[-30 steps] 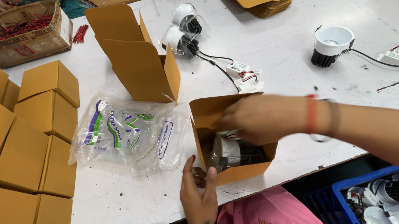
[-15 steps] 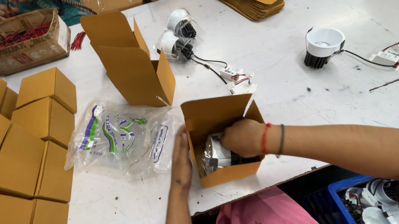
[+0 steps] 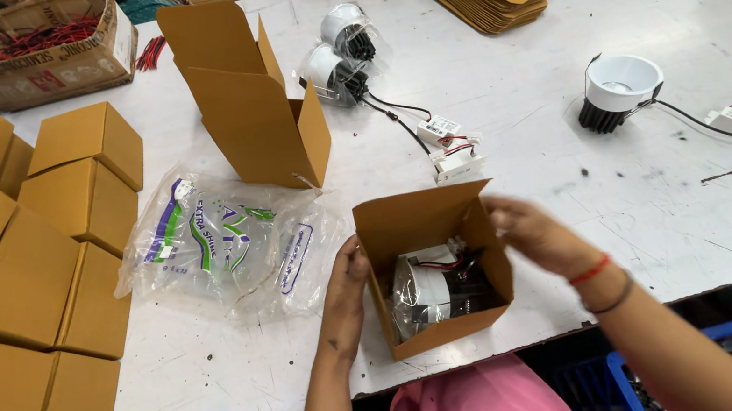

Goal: The person wraps LED light fixtures in plastic bags and places them into small cardboard boxes. They fold the boxes closed and stack them on a pile. The person repeats this process for multiple units at a packing station.

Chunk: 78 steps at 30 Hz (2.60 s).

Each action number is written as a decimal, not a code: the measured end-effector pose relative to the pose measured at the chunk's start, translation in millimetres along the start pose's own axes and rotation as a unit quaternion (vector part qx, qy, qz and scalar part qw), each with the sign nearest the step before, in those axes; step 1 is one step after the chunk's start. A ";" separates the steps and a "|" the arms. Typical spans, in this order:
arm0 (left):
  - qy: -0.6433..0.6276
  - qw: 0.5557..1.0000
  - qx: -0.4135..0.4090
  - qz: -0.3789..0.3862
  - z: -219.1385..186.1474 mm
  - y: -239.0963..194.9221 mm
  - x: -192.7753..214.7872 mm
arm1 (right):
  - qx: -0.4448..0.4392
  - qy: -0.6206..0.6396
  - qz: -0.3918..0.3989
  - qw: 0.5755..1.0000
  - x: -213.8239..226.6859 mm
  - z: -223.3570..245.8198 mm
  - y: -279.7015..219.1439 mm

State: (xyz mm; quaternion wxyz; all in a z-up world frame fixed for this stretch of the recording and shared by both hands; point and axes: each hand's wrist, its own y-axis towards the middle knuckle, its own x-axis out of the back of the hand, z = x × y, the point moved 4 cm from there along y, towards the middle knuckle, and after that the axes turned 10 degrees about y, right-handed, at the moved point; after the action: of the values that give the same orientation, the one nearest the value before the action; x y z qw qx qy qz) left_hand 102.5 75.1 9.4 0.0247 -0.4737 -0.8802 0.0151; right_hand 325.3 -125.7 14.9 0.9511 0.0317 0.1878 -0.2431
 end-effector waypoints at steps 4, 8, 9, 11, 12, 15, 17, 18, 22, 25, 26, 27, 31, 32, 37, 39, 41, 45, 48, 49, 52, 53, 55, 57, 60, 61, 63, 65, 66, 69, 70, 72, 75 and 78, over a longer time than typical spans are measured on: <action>-0.013 1.000 0.001 -0.010 -1.0 6.1 -3.8 | -0.063 0.104 0.100 0.987 2.8 -42.7 21.4; -0.080 0.997 0.004 -0.005 4.1 2.4 -14.8 | -0.033 0.238 0.113 0.964 -4.1 -47.5 18.4; -0.097 0.995 0.009 -0.001 6.8 1.7 -18.1 | -0.042 0.264 0.028 0.963 -1.0 -50.2 16.5; -0.081 0.997 -0.009 0.008 9.4 1.9 -18.8 | -0.053 0.279 -0.050 0.958 -3.8 -53.2 15.0; -0.072 0.997 -0.017 0.012 10.3 0.7 -16.9 | -0.054 0.269 -0.043 0.961 -9.2 -53.3 14.8; -0.099 0.994 -0.043 0.026 7.0 -3.1 -4.2 | -0.080 0.277 -0.008 0.958 -24.0 -48.5 17.7; -0.102 0.992 -0.064 0.032 -1.4 -5.3 2.3 | -0.064 0.306 0.061 0.948 -33.8 -36.2 23.5; -0.103 0.991 -0.075 0.035 -7.0 -5.2 3.7 | -0.036 0.327 0.114 0.937 -39.1 -28.1 25.5; -0.077 0.996 0.039 -0.036 -19.8 -0.1 -1.1 | -0.039 0.236 0.121 0.964 -53.7 -25.2 25.9; 0.007 0.991 0.050 -0.121 -35.0 2.8 -11.6 | -0.031 0.095 0.055 0.993 -63.2 -26.8 31.9; 0.054 0.986 0.040 -0.153 -39.3 1.9 -14.9 | -0.032 0.004 0.038 0.999 -65.8 -26.1 32.4; 0.103 0.977 0.032 -0.185 -41.9 -1.6 -14.7 | -0.034 -0.085 0.021 0.996 -69.5 -27.2 32.2; 0.134 0.986 0.006 -0.096 -39.6 -8.8 -12.6 | -0.047 -0.253 0.046 0.965 -76.0 -19.6 29.8; 0.103 0.994 -0.029 -0.032 -39.4 -10.7 -10.4 | -0.049 -0.229 0.061 0.970 -75.6 -16.8 28.6; 0.150 0.986 0.056 0.034 -23.8 -28.6 12.3 | -0.007 -0.202 0.079 0.976 -78.5 -14.1 27.8; 0.229 0.973 0.007 0.004 -29.3 -35.0 10.4 | 0.015 -0.197 0.113 0.974 -82.9 -8.0 26.1; 0.111 0.993 0.020 -0.020 -30.6 -42.3 -1.8 | 0.025 -0.241 0.130 0.961 -88.8 1.6 24.8; 0.084 0.988 0.101 -0.076 -24.0 -45.9 -15.9 | -0.022 -0.320 0.079 0.944 -100.4 11.3 13.5; 0.054 0.997 0.030 -0.054 -25.9 -41.0 -17.3 | -0.060 -0.271 0.076 0.958 -106.5 13.2 1.7; 0.132 0.989 0.021 -0.055 -26.3 -39.4 -14.9 | -0.066 -0.250 0.091 0.962 -109.3 14.0 0.1; 0.302 0.951 -0.003 -0.061 -24.5 -37.4 -10.8 | -0.050 -0.215 0.073 0.973 -111.9 13.7 -4.6; 0.316 0.946 -0.010 -0.066 -23.1 -36.5 -11.3 | -0.001 -0.265 0.053 0.963 -111.2 15.2 -7.0; 0.260 0.962 0.019 -0.077 -17.6 -36.5 -12.6 | 0.098 -0.359 0.011 0.928 -111.6 17.1 -18.4; 0.115 0.985 0.091 -0.090 -11.0 -41.6 -12.3 | 0.223 -0.419 -0.109 0.874 -109.7 21.7 -44.5; 0.129 0.980 0.001 -0.152 -21.0 -59.4 -8.5 | 0.349 -0.432 -0.130 0.821 -107.0 23.4 -85.1; 0.136 0.982 -0.051 -0.122 -25.0 -75.3 -9.7 | 0.379 -0.426 -0.113 0.813 -105.8 22.9 -95.6; 0.194 0.966 -0.158 -0.067 -33.4 -104.8 -14.7 | 0.343 -0.310 -0.120 0.879 -94.0 19.1 -100.8; 0.289 0.920 -0.264 -0.018 -37.6 -123.5 -24.5 | 0.305 -0.238 -0.121 0.914 -85.6 16.7 -95.0; 0.250 0.943 -0.218 -0.008 -32.2 -124.0 -24.4 | 0.288 -0.227 -0.118 0.923 -83.4 16.8 -88.3; 0.132 0.984 -0.118 -0.017 -17.9 -112.0 -21.9 | 0.301 -0.231 -0.116 0.918 -86.8 26.5 -66.3; 0.094 0.989 -0.106 -0.043 -14.2 -105.9 -20.9 | 0.315 -0.239 -0.118 0.911 -90.9 30.4 -62.2; 0.019 0.993 -0.075 -0.090 -6.0 -93.8 -20.4 | 0.309 -0.333 -0.139 0.880 -98.6 40.1 -60.0; -0.006 0.987 -0.013 -0.159 3.6 -83.6 -19.2 | 0.338 -0.404 -0.057 0.848 -124.5 49.8 -63.5; 0.097 0.976 0.043 -0.191 13.0 -84.6 -19.6 | 0.370 -0.463 0.042 0.805 -146.4 50.1 -62.5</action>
State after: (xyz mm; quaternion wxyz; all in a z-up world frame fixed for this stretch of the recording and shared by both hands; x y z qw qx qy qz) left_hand 42.1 12.1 0.1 0.1324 -0.2947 -0.9464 0.0019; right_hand 194.0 -122.3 117.9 0.8506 0.2727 -0.3804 -0.2395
